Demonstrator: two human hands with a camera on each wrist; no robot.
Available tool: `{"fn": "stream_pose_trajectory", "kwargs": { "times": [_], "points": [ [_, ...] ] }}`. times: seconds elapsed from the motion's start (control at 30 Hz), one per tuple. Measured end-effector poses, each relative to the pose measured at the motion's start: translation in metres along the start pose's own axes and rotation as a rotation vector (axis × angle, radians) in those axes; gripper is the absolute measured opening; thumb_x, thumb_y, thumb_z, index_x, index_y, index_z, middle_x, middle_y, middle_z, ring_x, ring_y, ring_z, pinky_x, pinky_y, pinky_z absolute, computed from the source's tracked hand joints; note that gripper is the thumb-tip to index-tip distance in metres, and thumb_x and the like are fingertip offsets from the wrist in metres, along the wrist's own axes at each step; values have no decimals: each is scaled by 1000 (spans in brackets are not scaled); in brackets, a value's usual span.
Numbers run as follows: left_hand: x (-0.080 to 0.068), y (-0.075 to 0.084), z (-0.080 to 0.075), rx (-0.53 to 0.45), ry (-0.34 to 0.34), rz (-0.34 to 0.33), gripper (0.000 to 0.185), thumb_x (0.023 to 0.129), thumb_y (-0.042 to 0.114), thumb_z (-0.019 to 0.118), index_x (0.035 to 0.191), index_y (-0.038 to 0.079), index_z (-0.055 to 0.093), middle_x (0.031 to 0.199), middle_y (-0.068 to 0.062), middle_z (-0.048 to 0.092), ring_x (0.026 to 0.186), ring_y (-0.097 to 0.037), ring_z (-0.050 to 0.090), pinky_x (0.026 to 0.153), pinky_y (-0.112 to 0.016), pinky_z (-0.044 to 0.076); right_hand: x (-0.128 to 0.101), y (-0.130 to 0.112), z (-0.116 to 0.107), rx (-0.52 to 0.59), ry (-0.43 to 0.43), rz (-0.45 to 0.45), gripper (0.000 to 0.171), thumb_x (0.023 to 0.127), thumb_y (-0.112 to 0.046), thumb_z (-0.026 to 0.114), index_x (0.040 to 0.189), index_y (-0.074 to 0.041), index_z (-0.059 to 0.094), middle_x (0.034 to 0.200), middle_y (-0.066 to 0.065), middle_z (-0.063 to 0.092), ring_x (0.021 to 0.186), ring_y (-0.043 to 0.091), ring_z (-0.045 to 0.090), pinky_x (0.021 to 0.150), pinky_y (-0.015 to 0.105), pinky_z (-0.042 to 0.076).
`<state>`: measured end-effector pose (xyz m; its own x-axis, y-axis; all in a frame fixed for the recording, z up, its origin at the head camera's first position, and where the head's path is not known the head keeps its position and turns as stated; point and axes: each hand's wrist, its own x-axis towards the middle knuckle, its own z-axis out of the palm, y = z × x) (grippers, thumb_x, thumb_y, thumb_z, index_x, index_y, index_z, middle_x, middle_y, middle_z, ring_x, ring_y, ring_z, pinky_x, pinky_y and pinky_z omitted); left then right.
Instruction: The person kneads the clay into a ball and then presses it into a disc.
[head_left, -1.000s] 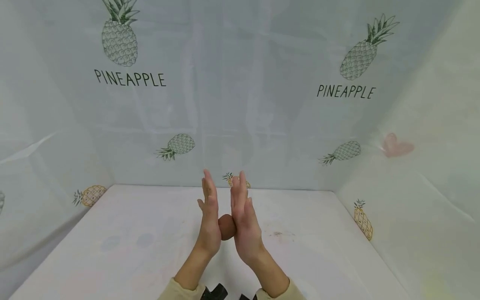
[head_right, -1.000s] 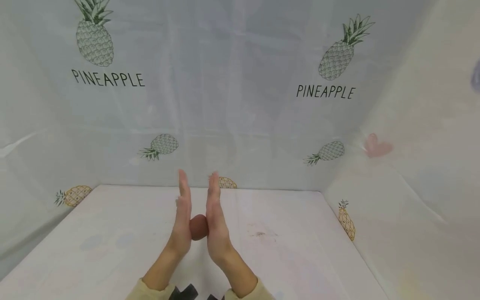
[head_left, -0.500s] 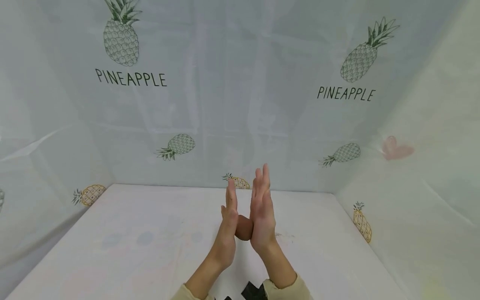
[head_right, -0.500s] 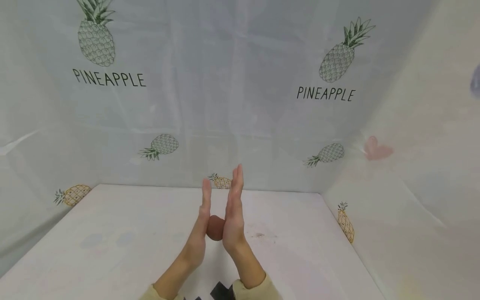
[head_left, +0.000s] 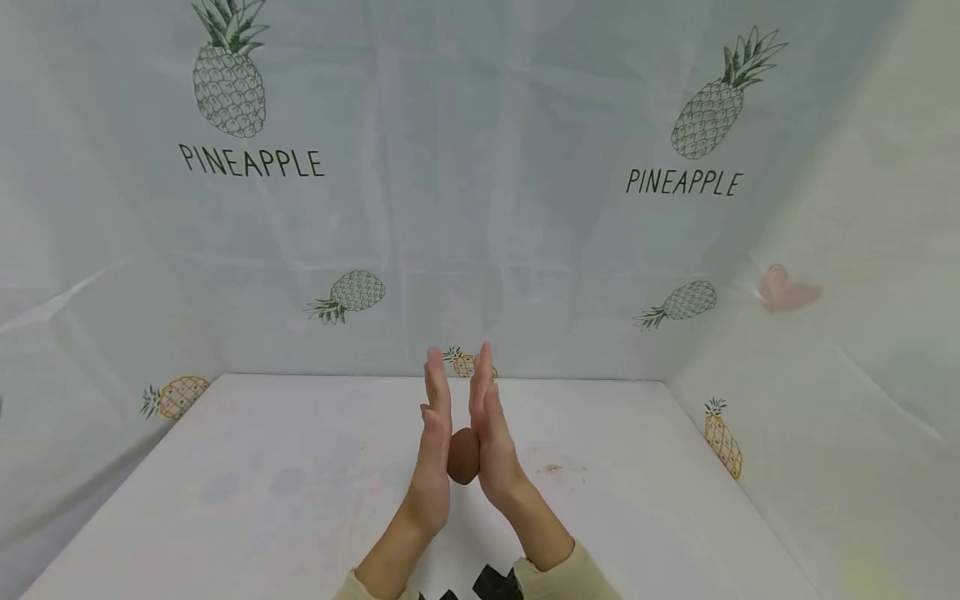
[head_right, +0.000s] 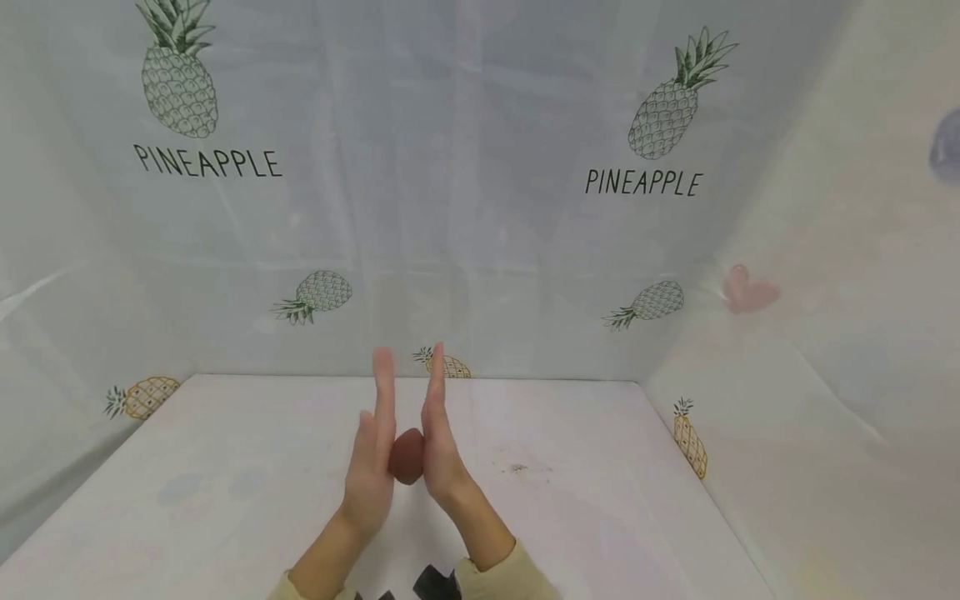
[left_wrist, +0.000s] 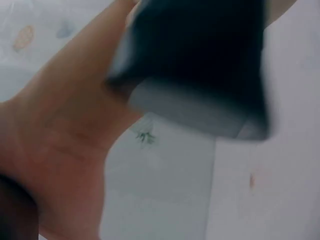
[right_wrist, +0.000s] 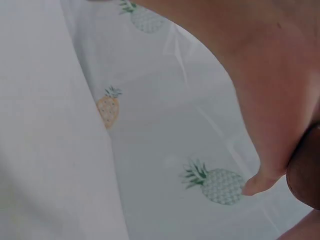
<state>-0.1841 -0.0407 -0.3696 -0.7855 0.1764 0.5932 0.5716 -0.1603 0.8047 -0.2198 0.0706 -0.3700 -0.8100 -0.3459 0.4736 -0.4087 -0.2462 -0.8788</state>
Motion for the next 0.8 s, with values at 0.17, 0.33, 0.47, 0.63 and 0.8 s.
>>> {"fn": "stream_pose_trajectory", "kwargs": {
  "times": [0.17,0.33,0.47,0.63,0.8],
  "points": [
    [6,1,-15,5,66,25,63,110,57,2,169,38,-13,174,20,-21,159,-7,-26,119,-64,-28,-4,1,13,40,-87,52,62,113,-55,4,169,-36,-16,176,-12,-15,164,15,-12,132,49,-9],
    [10,0,-26,19,134,14,66,108,65,5,168,43,-11,173,23,-20,158,-3,-26,121,-60,-27,-9,-4,21,48,-122,70,61,114,-54,5,168,-38,-17,177,-8,-13,164,19,-9,132,50,-8],
    [12,1,-32,32,179,18,64,109,63,8,168,44,-8,173,27,-16,158,0,-23,124,-57,-24,-12,-6,24,6,-161,108,59,114,-50,7,167,-43,-17,176,-6,-16,164,27,-11,130,59,-10],
    [14,2,-40,38,227,46,67,109,62,11,169,39,-8,173,27,-14,158,0,-23,124,-53,-26,-16,-6,30,-80,-180,192,55,113,-55,5,163,-54,-16,175,-14,-19,164,27,-11,125,71,-10],
    [17,0,-46,101,263,9,66,108,66,10,167,44,-10,172,29,-18,157,-1,-27,120,-55,-31,-18,-11,35,-106,-207,144,60,111,-60,4,166,-47,-18,172,-19,-24,163,23,-14,123,72,-13]
  ]
}}
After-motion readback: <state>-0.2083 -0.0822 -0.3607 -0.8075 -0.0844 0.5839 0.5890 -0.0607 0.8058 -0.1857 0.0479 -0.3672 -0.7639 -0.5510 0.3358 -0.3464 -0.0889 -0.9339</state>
